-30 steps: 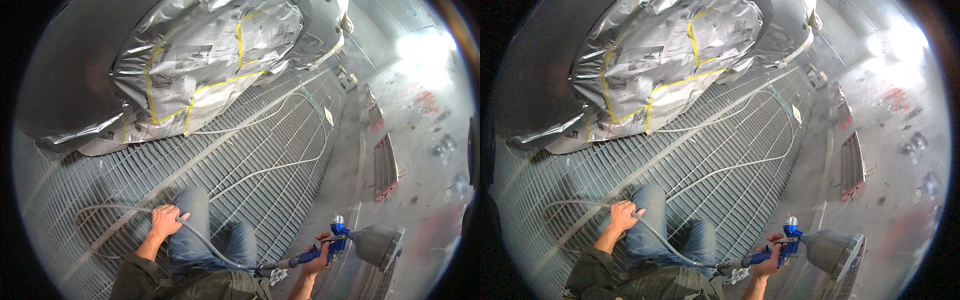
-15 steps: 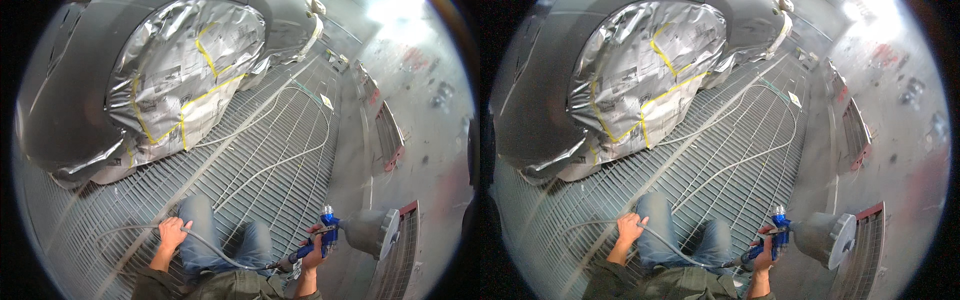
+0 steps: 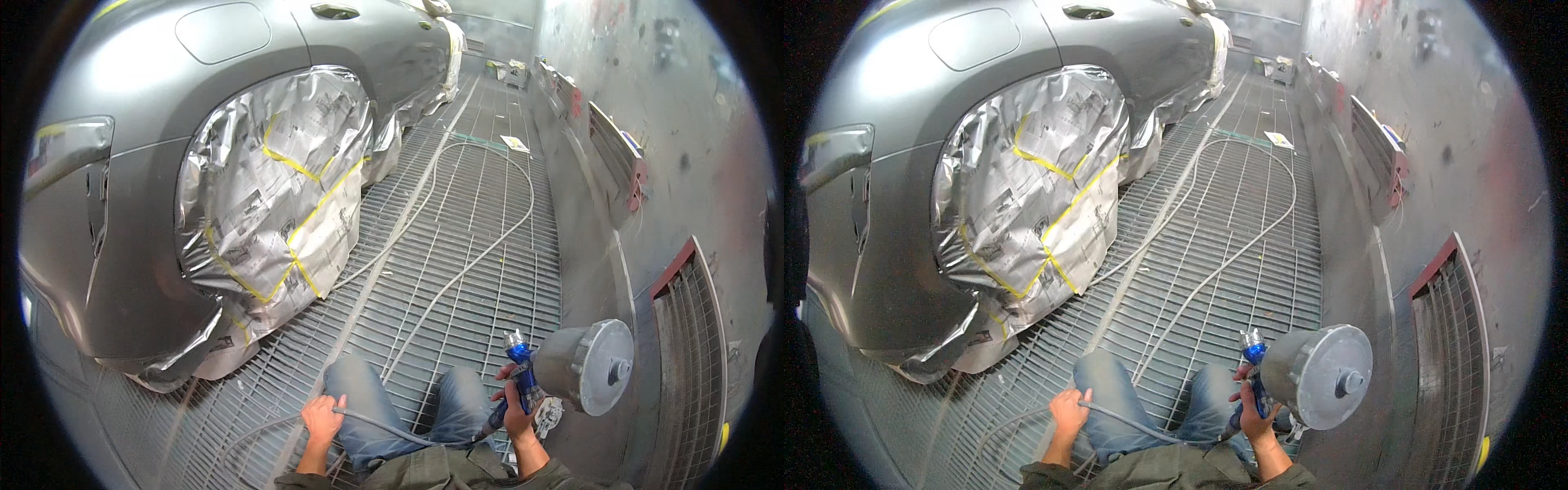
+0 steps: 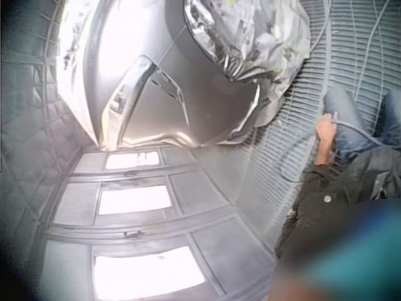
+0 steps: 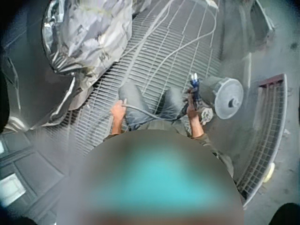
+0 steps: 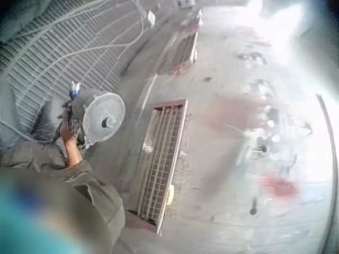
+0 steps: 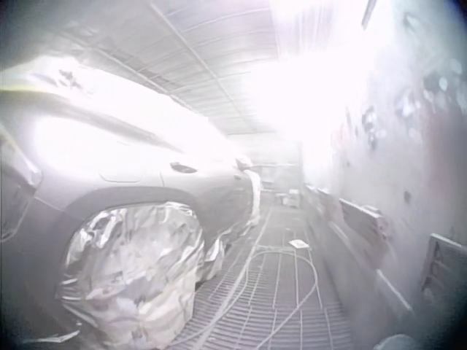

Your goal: The person uses a spray gun to apply gray paint to the side and rear of a car in a paint booth. The car is masked with newspaper and tape to protect areas not being painted. The person moves around the vehicle, spraying the doors, rear quarter panel, and bumper in smooth, overlapping passes.

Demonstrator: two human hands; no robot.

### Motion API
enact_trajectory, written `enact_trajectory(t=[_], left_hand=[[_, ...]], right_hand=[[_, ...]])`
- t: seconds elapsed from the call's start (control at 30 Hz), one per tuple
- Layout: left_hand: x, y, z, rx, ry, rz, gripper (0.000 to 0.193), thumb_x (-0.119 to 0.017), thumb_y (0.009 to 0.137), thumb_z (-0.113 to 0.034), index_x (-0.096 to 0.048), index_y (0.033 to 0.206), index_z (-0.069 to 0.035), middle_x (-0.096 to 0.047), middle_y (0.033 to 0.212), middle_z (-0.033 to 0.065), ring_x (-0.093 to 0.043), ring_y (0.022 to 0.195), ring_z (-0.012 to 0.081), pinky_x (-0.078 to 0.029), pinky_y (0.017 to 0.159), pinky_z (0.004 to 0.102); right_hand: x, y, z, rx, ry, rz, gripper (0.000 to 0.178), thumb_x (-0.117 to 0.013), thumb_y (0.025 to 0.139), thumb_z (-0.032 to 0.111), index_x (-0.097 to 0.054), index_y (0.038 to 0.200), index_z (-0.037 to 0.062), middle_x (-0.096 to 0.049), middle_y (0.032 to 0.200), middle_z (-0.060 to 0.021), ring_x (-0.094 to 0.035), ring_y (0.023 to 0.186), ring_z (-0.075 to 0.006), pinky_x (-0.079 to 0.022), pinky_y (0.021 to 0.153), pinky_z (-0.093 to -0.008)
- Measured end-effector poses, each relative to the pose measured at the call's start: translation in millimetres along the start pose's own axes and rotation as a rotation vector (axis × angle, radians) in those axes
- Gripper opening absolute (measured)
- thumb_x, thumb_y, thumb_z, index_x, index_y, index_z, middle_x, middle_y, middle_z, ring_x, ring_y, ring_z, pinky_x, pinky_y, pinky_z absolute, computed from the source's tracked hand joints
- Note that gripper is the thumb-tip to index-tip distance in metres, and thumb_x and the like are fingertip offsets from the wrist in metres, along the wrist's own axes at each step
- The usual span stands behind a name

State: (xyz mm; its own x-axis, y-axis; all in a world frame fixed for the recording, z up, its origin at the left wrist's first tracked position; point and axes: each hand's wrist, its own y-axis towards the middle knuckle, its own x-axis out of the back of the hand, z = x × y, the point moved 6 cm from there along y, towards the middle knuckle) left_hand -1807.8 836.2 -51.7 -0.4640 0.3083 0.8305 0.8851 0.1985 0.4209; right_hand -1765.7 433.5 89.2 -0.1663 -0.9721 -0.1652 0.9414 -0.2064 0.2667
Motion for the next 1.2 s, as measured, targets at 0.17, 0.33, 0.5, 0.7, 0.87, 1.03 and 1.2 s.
enact_trajectory(t=[0.17, 0.33, 0.5, 0.7, 0.87, 1.03, 1.2], left_hand=[[1.8, -4.4, -2.5, -0.013, -0.007, -0.014, 0.040, -0.073, 0.083, -0.031, -0.053, 0.059, -0.007, -0.058, 0.064, 0.0120, -0.059, 0.062, 0.0342, -0.045, 0.059, 0.0457], [-2.8, -8.9, -0.7, 0.015, 0.041, 0.015, 0.042, -0.072, 0.084, -0.035, -0.055, 0.059, -0.006, -0.060, 0.065, 0.0121, -0.059, 0.065, 0.0346, -0.045, 0.060, 0.0466], [-2.8, -8.6, -4.5, 0.017, 0.045, 0.024, 0.043, -0.071, 0.085, -0.037, -0.055, 0.060, -0.006, -0.059, 0.065, 0.0122, -0.060, 0.065, 0.0351, -0.045, 0.061, 0.0468], [-3.6, -6.6, -2.3, -0.003, 0.044, 0.040, 0.043, -0.071, 0.086, -0.037, -0.054, 0.061, -0.007, -0.058, 0.064, 0.0130, -0.059, 0.063, 0.0357, -0.044, 0.059, 0.0480], [-5.2, -8.9, -7.1, -0.005, 0.068, 0.036, 0.043, -0.073, 0.085, -0.036, -0.054, 0.060, -0.007, -0.057, 0.064, 0.0121, -0.058, 0.062, 0.0351, -0.045, 0.058, 0.0467], [5.2, -4.6, -16.0, -0.024, 0.016, -0.052, 0.043, -0.073, 0.084, -0.037, -0.053, 0.060, -0.008, -0.056, 0.063, 0.0104, -0.057, 0.061, 0.0333, -0.044, 0.056, 0.0458], [-0.3, -4.2, -15.1, -0.012, -0.021, -0.075, 0.040, -0.076, 0.079, -0.035, -0.055, 0.058, -0.008, -0.054, 0.061, 0.0071, -0.059, 0.062, 0.0274, -0.046, 0.058, 0.0414]], right_hand=[[-1.3, -1.1, -5.0, -0.023, 0.002, 0.054, 0.024, -0.056, 0.096, 0.004, -0.056, 0.121, 0.0045, -0.061, 0.113, -0.0086, -0.061, 0.100, -0.0175, -0.057, 0.061, -0.0294], [0.8, -1.5, -8.6, -0.007, 0.013, -0.006, 0.018, -0.057, 0.096, 0.006, -0.060, 0.113, 0.0009, -0.063, 0.110, -0.0093, -0.063, 0.094, -0.0174, -0.057, 0.057, -0.0296], [6.8, 0.1, -11.6, -0.032, 0.001, -0.023, 0.018, -0.057, 0.096, 0.007, -0.061, 0.113, 0.0014, -0.063, 0.110, -0.0080, -0.063, 0.094, -0.0160, -0.056, 0.057, -0.0289], [10.7, -0.2, -14.6, -0.025, 0.020, -0.029, 0.017, -0.058, 0.097, 0.007, -0.061, 0.113, 0.0032, -0.063, 0.109, -0.0062, -0.063, 0.094, -0.0153, -0.055, 0.056, -0.0289], [10.3, -2.3, -12.5, -0.032, -0.014, -0.035, 0.019, -0.056, 0.096, 0.007, -0.060, 0.114, 0.0038, -0.063, 0.108, -0.0066, -0.063, 0.094, -0.0154, -0.056, 0.057, -0.0291], [7.6, -3.1, -5.7, 0.043, -0.066, -0.048, 0.020, -0.056, 0.096, 0.009, -0.060, 0.114, 0.0035, -0.063, 0.108, -0.0081, -0.064, 0.094, -0.0162, -0.056, 0.056, -0.0294], [15.1, -5.4, -16.3, 0.036, -0.157, -0.057, 0.025, -0.058, 0.094, 0.011, -0.059, 0.117, 0.0018, -0.063, 0.109, -0.0092, -0.062, 0.091, -0.0171, -0.056, 0.053, -0.0293]])
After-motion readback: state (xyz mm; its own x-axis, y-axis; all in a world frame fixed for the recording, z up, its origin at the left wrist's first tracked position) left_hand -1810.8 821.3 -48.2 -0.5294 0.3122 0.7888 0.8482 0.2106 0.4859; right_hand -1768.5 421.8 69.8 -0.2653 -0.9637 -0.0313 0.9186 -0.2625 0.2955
